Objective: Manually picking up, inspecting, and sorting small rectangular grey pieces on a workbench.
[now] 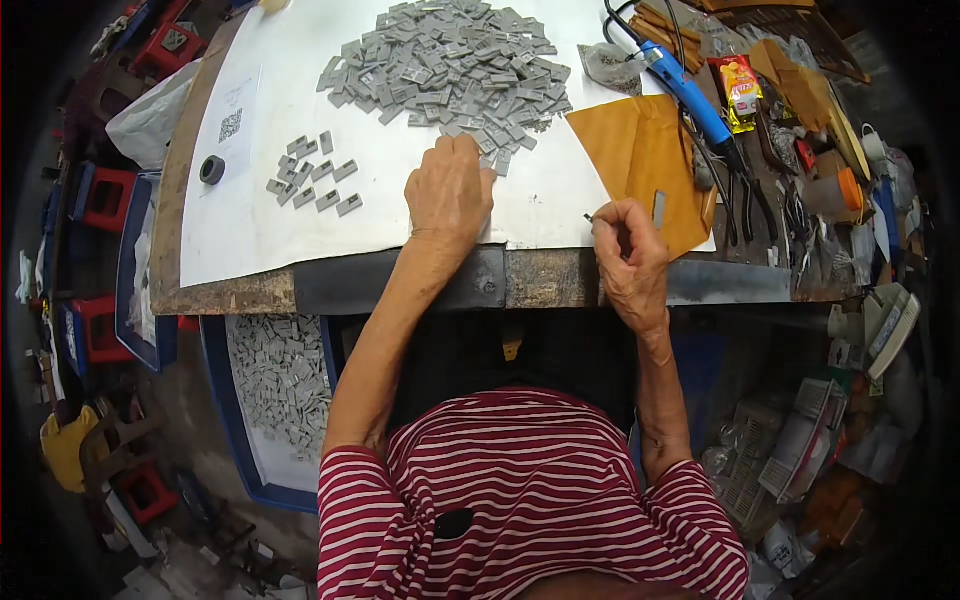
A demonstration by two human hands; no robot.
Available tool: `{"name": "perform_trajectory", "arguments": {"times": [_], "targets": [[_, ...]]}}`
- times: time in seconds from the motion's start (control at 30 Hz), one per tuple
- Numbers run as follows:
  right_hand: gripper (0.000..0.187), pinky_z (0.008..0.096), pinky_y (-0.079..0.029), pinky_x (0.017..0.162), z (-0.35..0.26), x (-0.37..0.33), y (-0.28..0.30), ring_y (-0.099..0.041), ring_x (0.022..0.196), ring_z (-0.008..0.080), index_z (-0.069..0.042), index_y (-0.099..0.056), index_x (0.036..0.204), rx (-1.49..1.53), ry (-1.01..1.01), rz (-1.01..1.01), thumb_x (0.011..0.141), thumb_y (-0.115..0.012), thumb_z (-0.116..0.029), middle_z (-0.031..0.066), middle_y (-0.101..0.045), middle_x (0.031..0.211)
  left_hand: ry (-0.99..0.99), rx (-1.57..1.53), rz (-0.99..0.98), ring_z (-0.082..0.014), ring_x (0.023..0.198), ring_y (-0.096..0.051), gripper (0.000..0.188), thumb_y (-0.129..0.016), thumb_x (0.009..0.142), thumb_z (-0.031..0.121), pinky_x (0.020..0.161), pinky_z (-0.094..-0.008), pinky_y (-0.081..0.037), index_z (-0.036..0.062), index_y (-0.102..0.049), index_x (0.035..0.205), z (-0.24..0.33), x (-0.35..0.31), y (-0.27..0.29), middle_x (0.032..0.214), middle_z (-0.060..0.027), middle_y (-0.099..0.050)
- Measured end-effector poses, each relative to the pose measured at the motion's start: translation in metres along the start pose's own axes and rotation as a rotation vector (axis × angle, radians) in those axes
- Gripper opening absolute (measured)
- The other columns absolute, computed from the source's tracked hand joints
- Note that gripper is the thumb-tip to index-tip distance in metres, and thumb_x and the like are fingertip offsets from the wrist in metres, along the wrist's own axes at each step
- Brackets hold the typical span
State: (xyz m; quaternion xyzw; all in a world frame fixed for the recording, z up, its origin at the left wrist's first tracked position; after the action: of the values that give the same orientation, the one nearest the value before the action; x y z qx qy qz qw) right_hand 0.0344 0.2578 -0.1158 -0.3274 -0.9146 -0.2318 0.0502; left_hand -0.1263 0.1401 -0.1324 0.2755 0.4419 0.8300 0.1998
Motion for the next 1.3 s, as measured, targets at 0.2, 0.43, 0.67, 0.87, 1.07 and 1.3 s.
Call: {"name": "perform_trajectory", "arguments": {"times": [0.2,0.43,0.67,0.87,1.07,1.3], "targets": [[0.003,0.0206,-0.033,0.048,0.002,-0.001,-0.012,-0.038,0.054,0.0047,0.000,-0.051,0.080,0.088,-0.072,-0.039,0.081,-0.054,0.001,-0.0020,-0.042,0.063,0.016,-0.056,-0.006,-0.0296,0.073,-0.056,0.012,-0.058,0.072,0.011,0.065,-0.0377,-0.044,0.0034,-0.053,0.080,-0.005,-0.002,0.002,0.078,-0.0121,-0.055],[0.002,0.0195,-0.032,0.047,0.009,-0.006,-0.017,-0.036,0.054,0.0036,0.000,-0.052,0.082,0.123,-0.130,-0.070,0.082,-0.054,0.000,-0.0032,-0.042,0.062,-0.027,-0.136,-0.119,-0.0322,0.076,-0.054,0.010,-0.054,0.072,0.006,0.068,-0.0408,-0.044,0.0013,-0.053,0.080,-0.006,-0.012,0.008,0.079,-0.0148,-0.053],[0.003,0.0187,-0.031,0.047,0.011,-0.004,-0.019,-0.035,0.054,0.0022,0.001,-0.053,0.082,0.155,-0.167,-0.081,0.082,-0.054,-0.002,-0.0046,-0.042,0.063,-0.070,-0.209,-0.052,-0.0280,0.073,-0.054,0.017,-0.061,0.069,0.002,0.066,-0.0365,-0.043,0.0020,-0.056,0.085,-0.003,-0.016,0.009,0.079,-0.0115,-0.052],[0.005,0.0180,-0.030,0.047,0.013,-0.003,-0.023,-0.034,0.055,0.0016,0.001,-0.053,0.084,0.190,-0.202,-0.094,0.083,-0.055,-0.003,-0.0058,-0.042,0.064,-0.168,-0.319,-0.056,-0.0305,0.076,-0.053,0.014,-0.061,0.068,0.000,0.066,-0.0390,-0.042,0.0032,-0.054,0.081,0.007,-0.018,0.012,0.079,-0.0118,-0.052],[0.007,0.0175,-0.033,0.048,0.013,-0.001,-0.036,-0.038,0.056,0.0015,0.002,-0.054,0.084,0.229,-0.274,-0.168,0.083,-0.056,-0.005,-0.0050,-0.044,0.064,-0.210,-0.387,-0.052,-0.0304,0.073,-0.054,0.011,-0.058,0.071,-0.003,0.063,-0.0381,-0.042,0.0024,-0.052,0.079,0.015,-0.024,0.012,0.075,-0.0128,-0.054],[0.010,0.0184,-0.033,0.044,0.015,-0.002,-0.034,-0.042,0.051,0.0023,0.002,-0.055,0.084,0.295,-0.368,-0.202,0.085,-0.054,-0.008,-0.0024,-0.048,0.062,0.041,-0.939,-0.185,-0.0104,0.062,-0.051,0.013,-0.056,0.079,0.003,0.055,-0.0247,-0.041,-0.0009,-0.059,0.090,0.022,-0.031,0.003,0.075,-0.0048,-0.059]]}}
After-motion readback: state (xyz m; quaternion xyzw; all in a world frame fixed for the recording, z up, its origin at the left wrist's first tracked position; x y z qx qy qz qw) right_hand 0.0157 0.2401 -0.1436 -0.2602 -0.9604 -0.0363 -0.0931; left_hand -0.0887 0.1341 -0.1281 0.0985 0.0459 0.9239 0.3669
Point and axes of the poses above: each hand's wrist, its own x-axis towards the middle knuckle, its own y-axis out of the back of the hand, z = x × y, the point moved 10 cm from there along x, towards the middle knuckle
